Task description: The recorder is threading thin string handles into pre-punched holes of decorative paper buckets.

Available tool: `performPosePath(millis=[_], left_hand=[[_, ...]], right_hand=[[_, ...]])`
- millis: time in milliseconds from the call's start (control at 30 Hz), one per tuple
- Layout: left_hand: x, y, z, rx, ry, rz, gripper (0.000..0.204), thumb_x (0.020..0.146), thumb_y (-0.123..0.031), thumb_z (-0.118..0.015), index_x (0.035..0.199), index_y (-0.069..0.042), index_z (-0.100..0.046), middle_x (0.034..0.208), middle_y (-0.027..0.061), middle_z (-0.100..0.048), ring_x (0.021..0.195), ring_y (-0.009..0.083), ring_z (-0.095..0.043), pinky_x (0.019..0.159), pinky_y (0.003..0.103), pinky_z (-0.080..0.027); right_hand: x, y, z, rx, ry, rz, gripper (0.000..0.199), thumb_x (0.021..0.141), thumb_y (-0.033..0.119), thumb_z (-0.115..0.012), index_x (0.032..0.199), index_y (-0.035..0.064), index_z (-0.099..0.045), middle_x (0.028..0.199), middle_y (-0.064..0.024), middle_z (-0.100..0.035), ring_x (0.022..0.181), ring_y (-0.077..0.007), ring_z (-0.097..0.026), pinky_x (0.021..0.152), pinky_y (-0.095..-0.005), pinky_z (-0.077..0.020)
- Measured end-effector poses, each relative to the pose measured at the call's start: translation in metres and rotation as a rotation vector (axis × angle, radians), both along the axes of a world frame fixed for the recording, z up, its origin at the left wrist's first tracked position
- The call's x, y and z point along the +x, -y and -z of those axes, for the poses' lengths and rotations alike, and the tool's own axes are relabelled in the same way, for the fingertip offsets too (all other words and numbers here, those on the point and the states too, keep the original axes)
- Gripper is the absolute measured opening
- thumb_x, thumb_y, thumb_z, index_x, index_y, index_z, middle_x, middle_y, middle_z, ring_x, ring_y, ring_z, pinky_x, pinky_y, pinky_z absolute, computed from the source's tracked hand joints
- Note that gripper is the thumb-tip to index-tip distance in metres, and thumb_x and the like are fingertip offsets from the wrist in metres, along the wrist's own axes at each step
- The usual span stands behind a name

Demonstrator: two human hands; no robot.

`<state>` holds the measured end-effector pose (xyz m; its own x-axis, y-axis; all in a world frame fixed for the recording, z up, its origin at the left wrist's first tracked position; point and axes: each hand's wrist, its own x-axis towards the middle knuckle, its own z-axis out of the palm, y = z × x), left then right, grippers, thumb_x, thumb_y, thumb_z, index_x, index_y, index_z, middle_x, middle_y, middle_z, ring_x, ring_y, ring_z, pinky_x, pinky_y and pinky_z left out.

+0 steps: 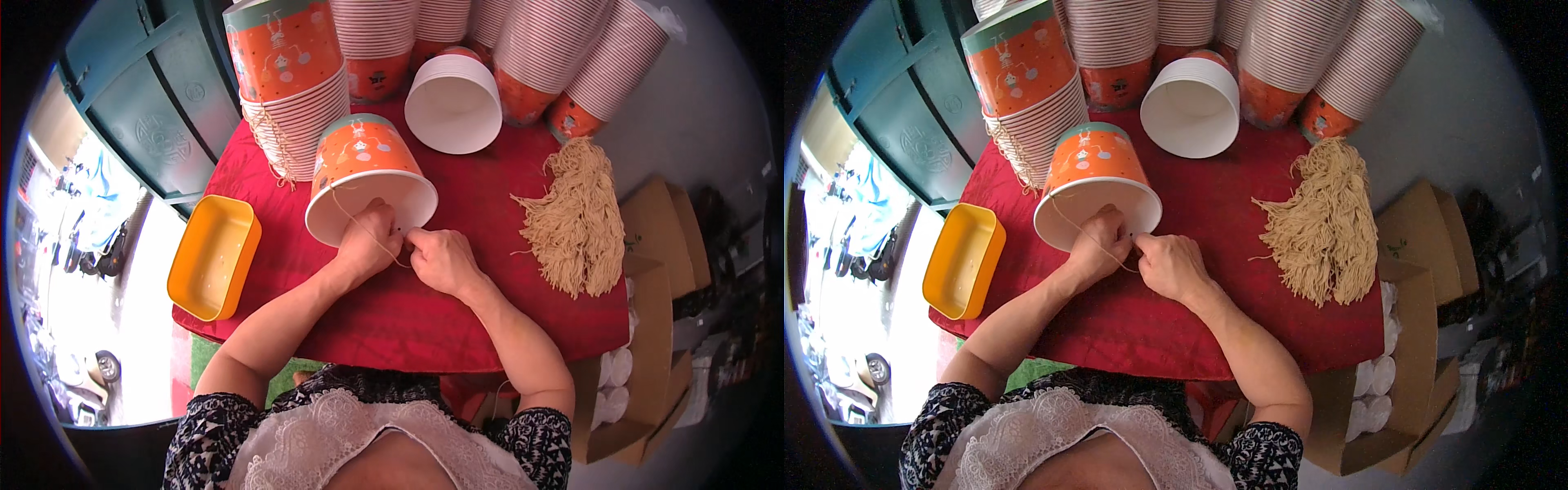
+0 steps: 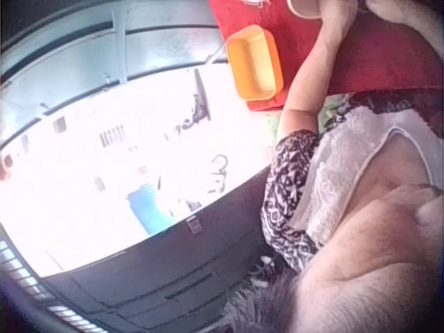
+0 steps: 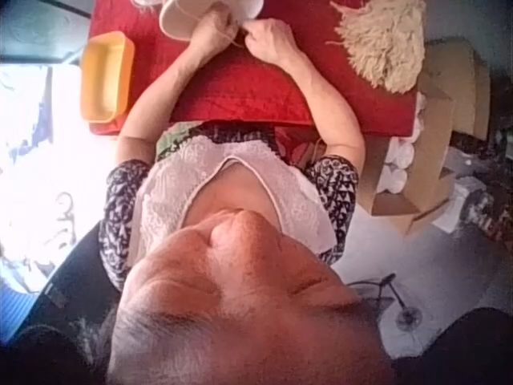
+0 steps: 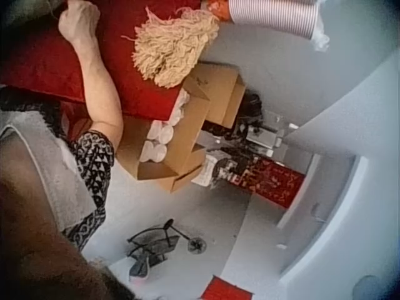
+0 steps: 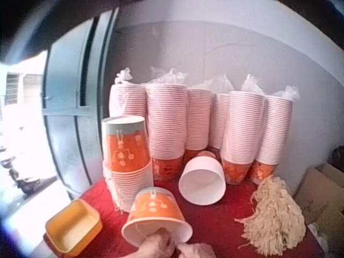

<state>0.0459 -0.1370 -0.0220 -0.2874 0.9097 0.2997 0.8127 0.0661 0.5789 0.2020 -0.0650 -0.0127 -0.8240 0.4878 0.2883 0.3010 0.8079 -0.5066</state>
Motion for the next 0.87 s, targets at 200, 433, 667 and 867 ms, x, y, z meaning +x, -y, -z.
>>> performPosePath(millis=[200,433,667,867], left_hand=[[0.0,0.001,-0.002,0.005,-0.019,0.003,0.015,0.073,-0.008,-0.061,0.078,0.006,-0.06,0.09,0.0244,-0.06,0.082,0.0425,-0.06,0.072,0.048,-0.05],[-0.004,0.001,-0.002,-0.001,0.025,0.021,0.016,0.077,-0.008,-0.06,0.082,0.006,-0.062,0.092,0.0276,-0.062,0.084,0.0445,-0.062,0.075,0.049,-0.05],[-0.003,0.0,0.0,0.081,-0.012,0.033,0.016,0.077,-0.009,-0.059,0.082,0.006,-0.063,0.09,0.0285,-0.062,0.081,0.0439,-0.062,0.074,0.049,-0.051],[-0.004,0.003,0.0,-0.004,-0.054,0.048,0.019,0.075,-0.011,-0.062,0.087,0.004,-0.064,0.095,0.0268,-0.063,0.084,0.0431,-0.063,0.077,0.047,-0.052]], right_hand=[[0.003,0.005,0.002,0.022,-0.06,0.022,0.007,0.077,0.009,-0.056,0.076,0.0026,-0.058,0.067,-0.0207,-0.063,0.066,-0.0403,-0.064,0.058,-0.0517,-0.0499],[0.012,-0.01,-0.016,-0.012,-0.455,0.137,0.015,0.08,0.007,-0.063,0.067,0.0019,-0.056,0.059,-0.0176,-0.058,0.053,-0.0336,-0.06,0.048,-0.0406,-0.0468],[0.005,-0.016,-0.008,-0.123,-0.367,0.242,0.022,0.088,0.023,-0.065,0.083,0.0011,-0.063,0.068,-0.0157,-0.066,0.064,-0.0337,-0.067,0.057,-0.0427,-0.0518],[-0.004,-0.028,0.011,-0.018,-0.319,0.203,0.024,0.089,0.028,-0.066,0.087,0.0035,-0.064,0.07,-0.0165,-0.067,0.066,-0.035,-0.068,0.057,-0.0436,-0.0523]])
